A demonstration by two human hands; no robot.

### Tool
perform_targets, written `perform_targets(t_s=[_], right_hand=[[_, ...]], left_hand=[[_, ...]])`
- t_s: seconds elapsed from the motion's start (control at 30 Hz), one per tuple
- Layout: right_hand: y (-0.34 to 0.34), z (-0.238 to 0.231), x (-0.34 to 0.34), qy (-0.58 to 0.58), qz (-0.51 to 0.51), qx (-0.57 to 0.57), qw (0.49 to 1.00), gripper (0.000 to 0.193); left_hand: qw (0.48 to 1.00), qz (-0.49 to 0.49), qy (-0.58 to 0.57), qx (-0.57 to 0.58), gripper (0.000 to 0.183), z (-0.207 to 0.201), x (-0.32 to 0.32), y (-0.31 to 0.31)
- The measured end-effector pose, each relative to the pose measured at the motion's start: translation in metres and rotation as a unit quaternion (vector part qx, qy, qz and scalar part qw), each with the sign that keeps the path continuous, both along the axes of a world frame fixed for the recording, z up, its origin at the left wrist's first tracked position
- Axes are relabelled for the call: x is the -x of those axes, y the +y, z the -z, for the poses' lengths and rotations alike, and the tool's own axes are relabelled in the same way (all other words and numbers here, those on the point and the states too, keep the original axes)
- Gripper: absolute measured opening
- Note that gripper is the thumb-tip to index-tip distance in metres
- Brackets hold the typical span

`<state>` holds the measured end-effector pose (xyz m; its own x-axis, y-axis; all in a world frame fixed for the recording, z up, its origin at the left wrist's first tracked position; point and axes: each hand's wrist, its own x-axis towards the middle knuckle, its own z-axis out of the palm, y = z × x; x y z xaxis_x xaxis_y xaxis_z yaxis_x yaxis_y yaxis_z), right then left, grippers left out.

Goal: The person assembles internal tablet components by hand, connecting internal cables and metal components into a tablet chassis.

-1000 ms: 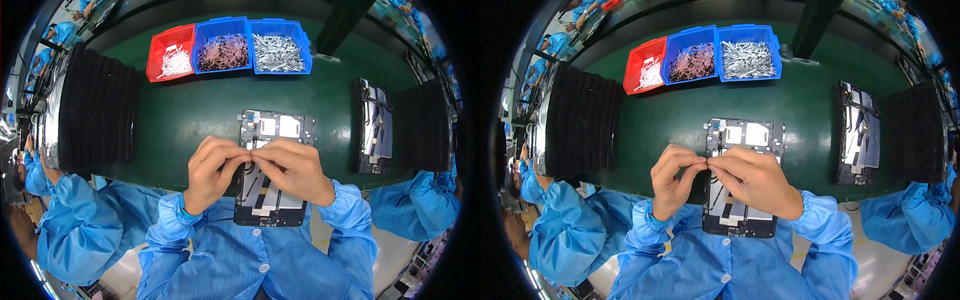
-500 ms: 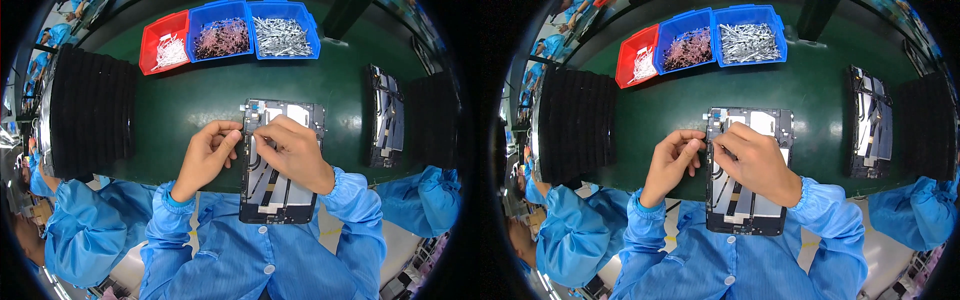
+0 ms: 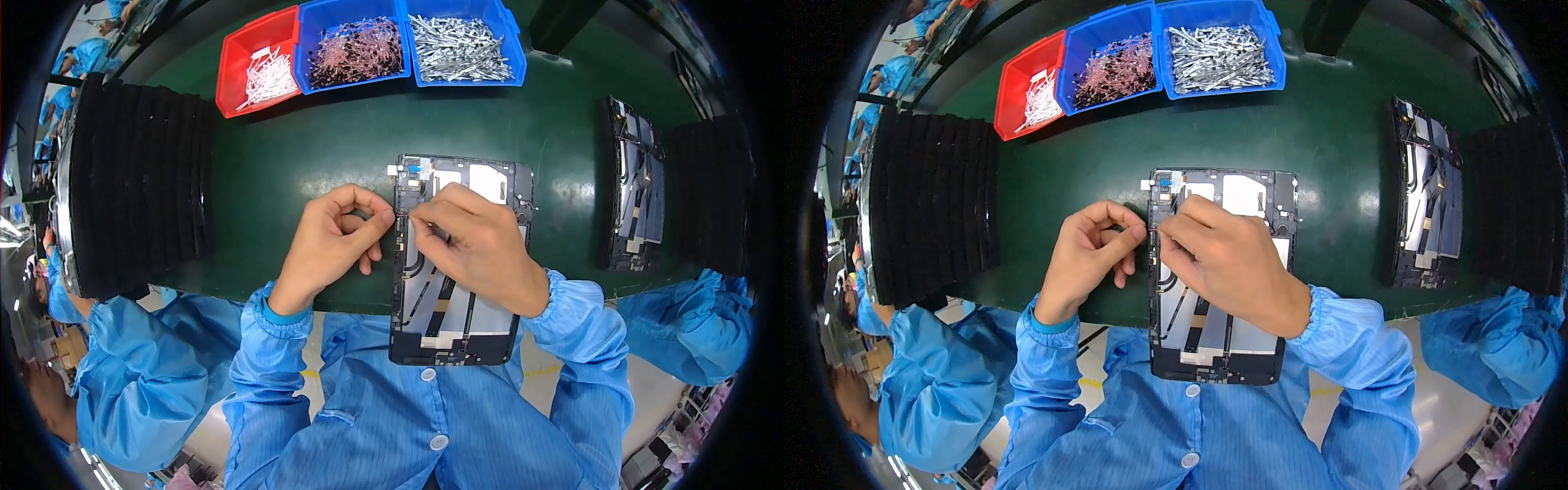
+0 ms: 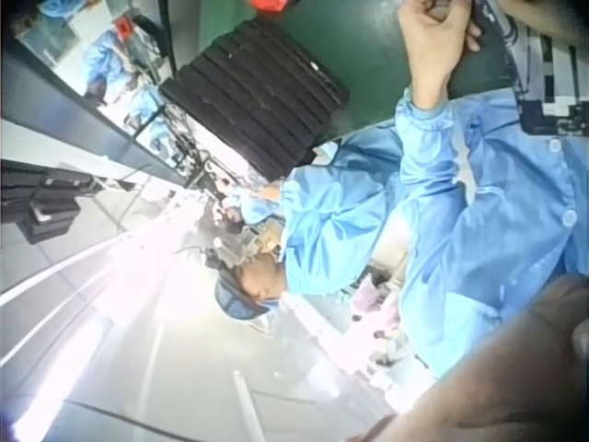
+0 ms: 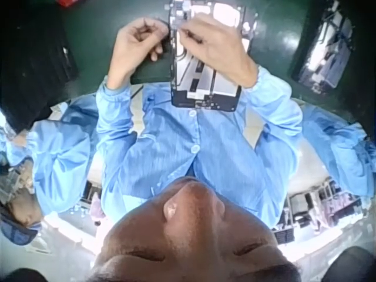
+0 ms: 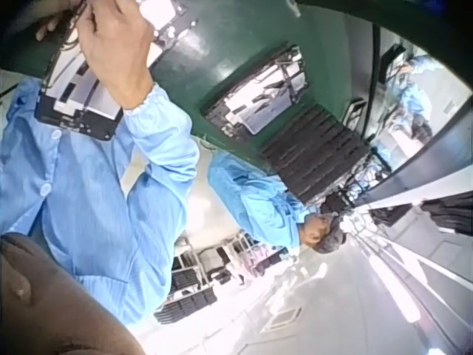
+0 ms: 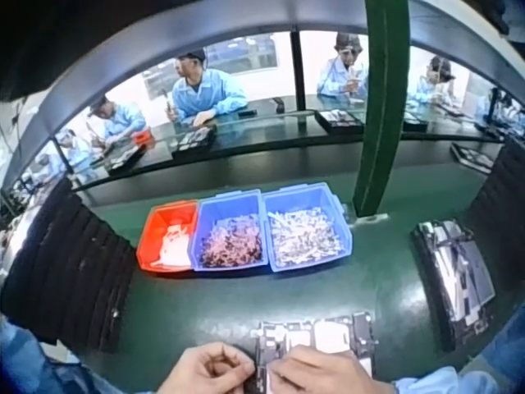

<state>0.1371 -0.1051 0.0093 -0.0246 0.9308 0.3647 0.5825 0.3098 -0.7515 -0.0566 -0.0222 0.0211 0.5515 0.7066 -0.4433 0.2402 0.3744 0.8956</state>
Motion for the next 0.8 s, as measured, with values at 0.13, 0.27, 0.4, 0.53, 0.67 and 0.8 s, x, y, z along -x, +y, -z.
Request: perform_targets(t_s=[0.13, 0.27, 0.4, 0.53, 0.67, 0.8], right_hand=[[-0.0004, 0.0009, 0.0003, -0.018, 0.005, -0.023, 1.000, 0.009], [-0.0006, 0.0016, 0.0004, -0.015, 0.006, -0.025, 1.000, 0.008], [-0.0007, 0.0019, 0.0006, -0.017, 0.006, -0.029, 0.999, 0.007], [-0.0003, 0.0016, 0.0002, -0.013, -0.004, -0.029, 0.999, 0.007], [-0.0016, -0.0010, -0.0023, -0.016, -0.003, -0.009, 1.000, 0.010], [-0.0013, -0.0005, -0.0027, -0.013, -0.005, -0.012, 1.000, 0.010]], left_hand=[[1.000, -0.002, 0.011, -0.006, 0.013, -0.0025, -0.0022, -0.0020], [1.000, -0.001, 0.024, -0.005, 0.013, -0.0042, -0.0033, -0.0027], [1.000, -0.002, 0.027, -0.006, 0.013, -0.0038, -0.0036, -0.0038], [0.999, 0.004, 0.049, -0.011, 0.013, -0.0048, -0.0034, -0.0037], [0.999, 0.007, 0.049, -0.011, 0.012, -0.0043, -0.0044, -0.0024], [0.999, 0.007, 0.049, -0.010, 0.011, -0.0047, -0.0046, -0.0015]])
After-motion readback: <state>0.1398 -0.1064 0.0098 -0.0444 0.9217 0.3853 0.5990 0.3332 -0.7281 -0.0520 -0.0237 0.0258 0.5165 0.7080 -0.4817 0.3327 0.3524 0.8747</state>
